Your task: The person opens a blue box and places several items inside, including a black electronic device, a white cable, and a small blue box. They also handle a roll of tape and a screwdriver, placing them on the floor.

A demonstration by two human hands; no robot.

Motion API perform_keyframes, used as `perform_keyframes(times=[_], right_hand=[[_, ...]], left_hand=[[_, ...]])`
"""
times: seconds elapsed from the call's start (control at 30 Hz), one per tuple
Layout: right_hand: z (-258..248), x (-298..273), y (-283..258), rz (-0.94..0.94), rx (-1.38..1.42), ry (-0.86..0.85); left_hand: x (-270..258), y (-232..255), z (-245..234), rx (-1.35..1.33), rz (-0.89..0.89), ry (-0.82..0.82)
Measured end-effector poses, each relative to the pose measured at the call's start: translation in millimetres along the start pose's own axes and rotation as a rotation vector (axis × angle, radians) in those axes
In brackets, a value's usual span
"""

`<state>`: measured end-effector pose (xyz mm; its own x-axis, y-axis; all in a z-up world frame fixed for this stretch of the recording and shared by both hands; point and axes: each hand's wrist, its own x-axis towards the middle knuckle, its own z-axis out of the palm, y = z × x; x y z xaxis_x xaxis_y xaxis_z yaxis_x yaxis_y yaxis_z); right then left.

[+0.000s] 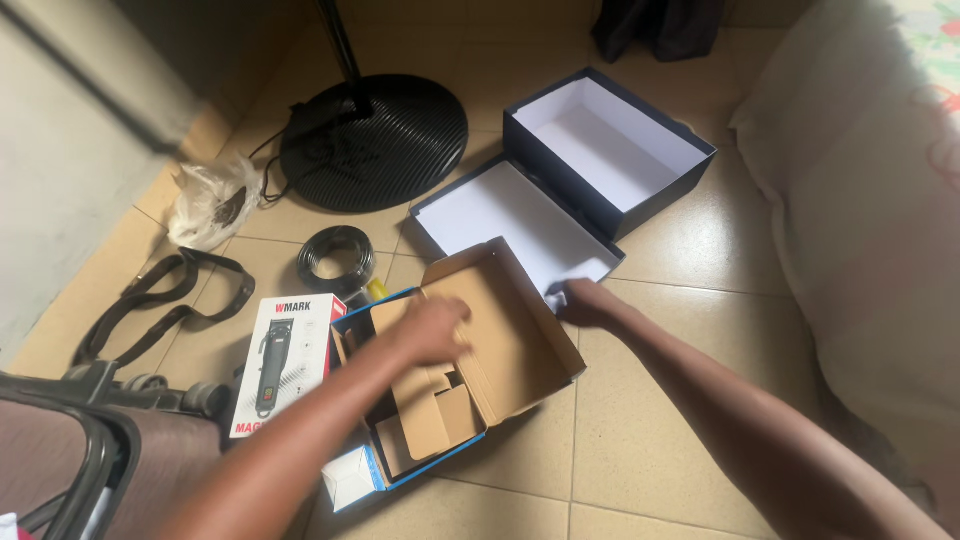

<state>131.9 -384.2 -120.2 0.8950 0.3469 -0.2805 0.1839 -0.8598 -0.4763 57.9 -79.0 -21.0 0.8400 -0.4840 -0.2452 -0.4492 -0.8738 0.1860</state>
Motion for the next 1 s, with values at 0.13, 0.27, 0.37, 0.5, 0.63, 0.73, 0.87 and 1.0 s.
perform_keyframes(times=[0.13,0.27,0.37,0.5,0.63,0.73,0.87,1.0], right_hand=[[-2,-22,17,-0.015,-0.207,0.023],[-15,-31,34,0.097,-0.236,0.127],[-20,-37,40,-0.028,-0.330,0.306],[-13,-38,40,0.047,-0.283,0.408],[-11,-27,18,0.089,-0.282,0.442],[-21,-29,5,-0.001,-0.246,0.574],[-38,-40,-5,-0.129,-0.173,0.751],[-44,-39,-5,0.002,-0.130,0.685]], left_hand=[[-14,31,27,0.048,-0.071,-0.309],[-35,52,32,0.046,-0.040,-0.265],[-49,62,22,0.063,-0.024,-0.320],[-60,77,10,0.052,-0.046,-0.436],[-65,86,16,0.234,0.042,-0.328],[-77,92,34,0.209,0.102,-0.258],[-88,88,52,0.173,0.222,-0.217],[-92,70,55,0.107,0.322,-0.190]])
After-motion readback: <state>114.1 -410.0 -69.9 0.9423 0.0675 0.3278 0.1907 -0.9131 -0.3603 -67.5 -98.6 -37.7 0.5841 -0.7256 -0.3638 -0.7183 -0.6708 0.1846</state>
